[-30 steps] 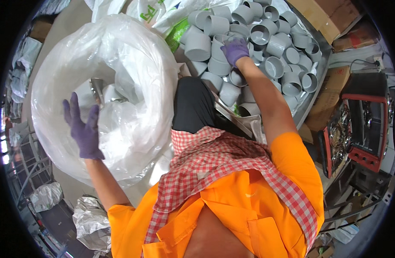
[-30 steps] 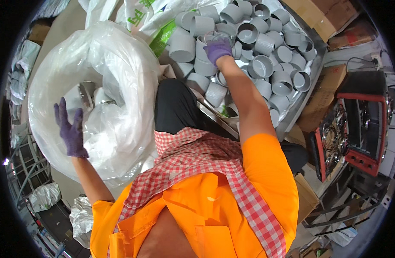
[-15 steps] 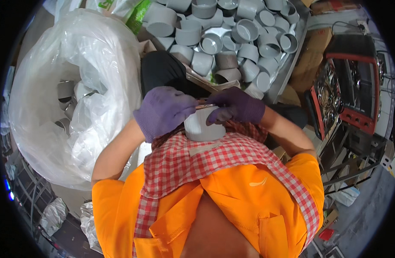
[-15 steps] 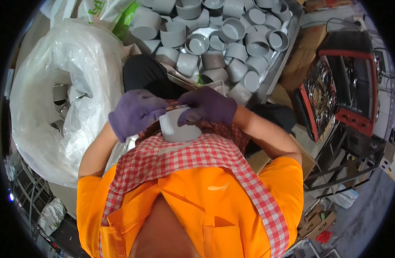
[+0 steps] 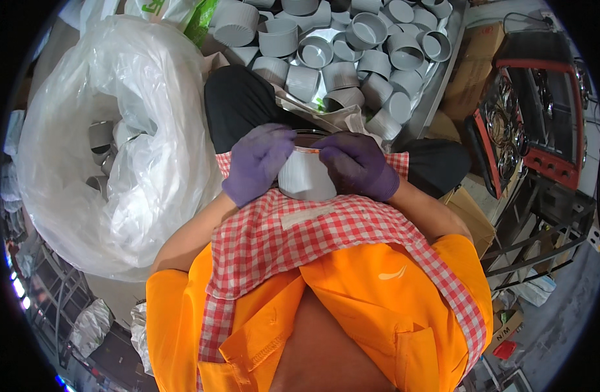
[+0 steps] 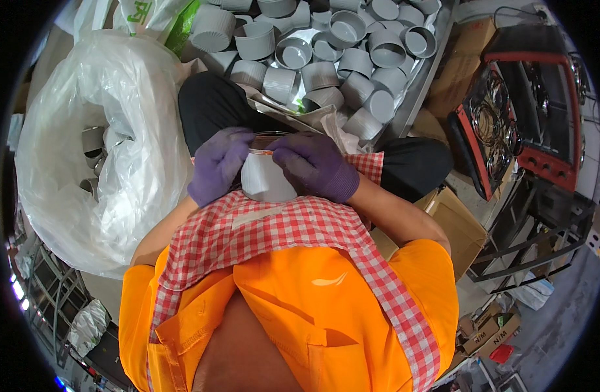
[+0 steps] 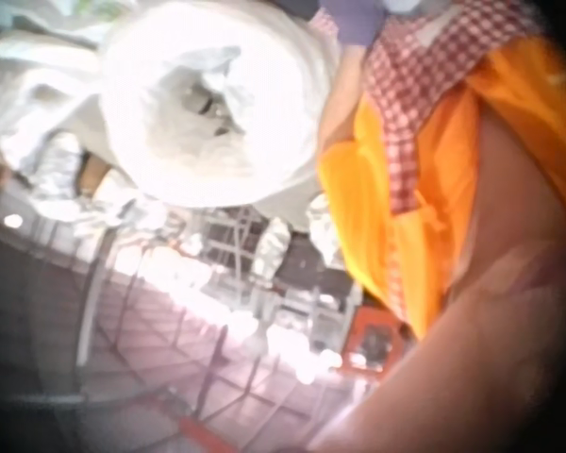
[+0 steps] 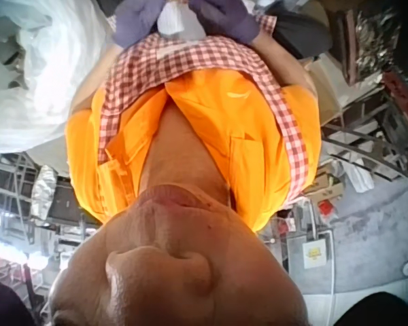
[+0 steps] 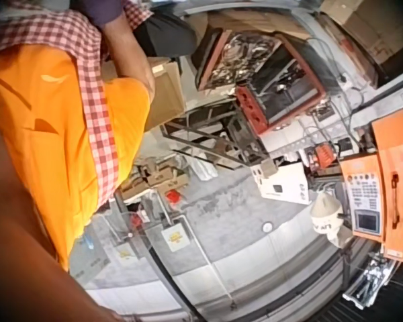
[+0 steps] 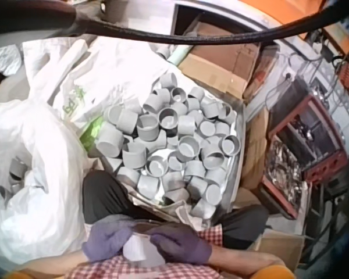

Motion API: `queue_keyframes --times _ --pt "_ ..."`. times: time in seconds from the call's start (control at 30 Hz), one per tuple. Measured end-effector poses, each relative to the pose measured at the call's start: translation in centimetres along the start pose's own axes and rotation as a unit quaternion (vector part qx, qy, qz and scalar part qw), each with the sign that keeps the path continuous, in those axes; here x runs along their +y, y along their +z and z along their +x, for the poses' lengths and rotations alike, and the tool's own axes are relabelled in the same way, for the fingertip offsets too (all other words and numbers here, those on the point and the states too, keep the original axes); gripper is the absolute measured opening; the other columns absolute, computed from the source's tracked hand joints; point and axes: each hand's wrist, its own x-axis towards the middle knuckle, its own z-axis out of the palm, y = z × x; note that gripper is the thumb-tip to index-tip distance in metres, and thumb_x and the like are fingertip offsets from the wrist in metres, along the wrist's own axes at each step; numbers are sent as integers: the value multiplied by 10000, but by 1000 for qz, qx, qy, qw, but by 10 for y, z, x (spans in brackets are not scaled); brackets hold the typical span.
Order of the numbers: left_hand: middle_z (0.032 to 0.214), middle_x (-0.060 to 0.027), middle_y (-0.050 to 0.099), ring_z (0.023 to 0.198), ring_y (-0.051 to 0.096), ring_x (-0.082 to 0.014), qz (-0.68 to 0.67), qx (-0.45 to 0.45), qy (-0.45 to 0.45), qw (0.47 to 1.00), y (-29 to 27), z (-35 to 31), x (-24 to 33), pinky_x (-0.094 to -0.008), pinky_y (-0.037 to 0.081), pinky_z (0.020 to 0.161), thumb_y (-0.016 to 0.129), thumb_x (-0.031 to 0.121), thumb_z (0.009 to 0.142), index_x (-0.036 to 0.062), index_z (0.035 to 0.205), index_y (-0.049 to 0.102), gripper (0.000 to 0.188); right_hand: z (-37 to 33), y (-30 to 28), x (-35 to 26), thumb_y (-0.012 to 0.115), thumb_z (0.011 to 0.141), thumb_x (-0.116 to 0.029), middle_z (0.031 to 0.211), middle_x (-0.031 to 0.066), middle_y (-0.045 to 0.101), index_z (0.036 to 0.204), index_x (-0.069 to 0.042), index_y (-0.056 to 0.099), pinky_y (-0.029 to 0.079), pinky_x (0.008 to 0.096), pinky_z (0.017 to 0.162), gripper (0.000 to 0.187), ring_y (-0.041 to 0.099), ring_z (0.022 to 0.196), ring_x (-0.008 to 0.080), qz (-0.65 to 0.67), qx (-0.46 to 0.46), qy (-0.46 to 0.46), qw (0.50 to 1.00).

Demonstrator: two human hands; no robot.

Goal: The person places circular coils onto a gray plastic component, then positions the assembled unit into a small oven. The person then repeats the process, taking coils from a nearby box and mounting them onto additional plastic components one at a time.

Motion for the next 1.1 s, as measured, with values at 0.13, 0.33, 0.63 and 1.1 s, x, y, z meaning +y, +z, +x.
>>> queue_keyframes --times 0.13,0.33,0.63,1.1 --pt "1160 -116 552 1042 529 -208 -598 -140 -405 678 3 -5 -10 -337 395 928 490 336 901 46 1154 535 387 -1 -1 9 532 822 -169 919 157 595 991 -7 587 456 310 751 240 587 856 242 -44 -8 -88 995" --pt "1141 -83 562 1034 548 -179 -582 -117 -360 720 2 10 25 -291 420 895 531 245 859 13 1220 469 434 -29 6 9 560 818 -177 1311 152 399 1193 -53 517 336 292 965 397 419 1173 234 119 179 47 976" --pt "1072 -100 578 957 562 -212 -132 -133 -88 978 -7 44 45 -322 457 826 579 204 813 -26 1080 543 354 -5 -31 13 564 862 -165 1051 57 618 1122 -37 596 411 260 877 292 533 976 102 268 57 125 954" --pt "1025 -118 602 937 549 -184 -248 -191 -163 936 -9 52 63 -304 408 848 643 153 772 -27 925 624 237 3 -49 32 597 819 -135 857 55 609 999 8 630 430 249 689 232 541 779 103 294 -140 -72 943"
